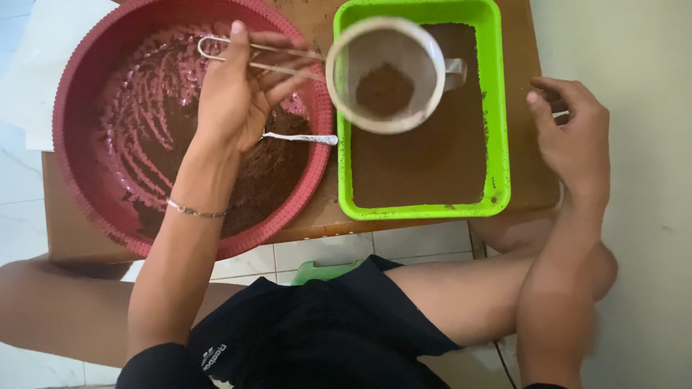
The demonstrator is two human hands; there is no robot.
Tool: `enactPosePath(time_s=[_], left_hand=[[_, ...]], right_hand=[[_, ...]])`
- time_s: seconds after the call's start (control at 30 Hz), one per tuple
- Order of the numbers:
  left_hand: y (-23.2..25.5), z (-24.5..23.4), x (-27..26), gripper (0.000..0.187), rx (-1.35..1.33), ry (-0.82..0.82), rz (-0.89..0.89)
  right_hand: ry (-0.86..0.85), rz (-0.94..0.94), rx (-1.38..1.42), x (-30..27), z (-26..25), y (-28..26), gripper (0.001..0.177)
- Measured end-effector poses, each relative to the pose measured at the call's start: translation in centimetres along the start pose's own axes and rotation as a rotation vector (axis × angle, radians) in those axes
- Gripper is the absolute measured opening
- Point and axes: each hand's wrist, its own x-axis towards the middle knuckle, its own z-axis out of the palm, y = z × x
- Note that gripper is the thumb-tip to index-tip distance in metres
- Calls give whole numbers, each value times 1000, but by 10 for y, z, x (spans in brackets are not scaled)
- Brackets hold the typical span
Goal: Using a spoon and a handheld sieve to filter fine coffee grounds from a bowl into a tray.
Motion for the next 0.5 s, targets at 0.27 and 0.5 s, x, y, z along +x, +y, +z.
enactPosePath(time_s=[0.27,0.5], left_hand=[[0,-5,15,44,-12,48,12],[7,-2,21,44,38,63,-21]], right_hand=[[3,-6,7,-1,0,0,25],[0,21,12,-1,2,-2,24]])
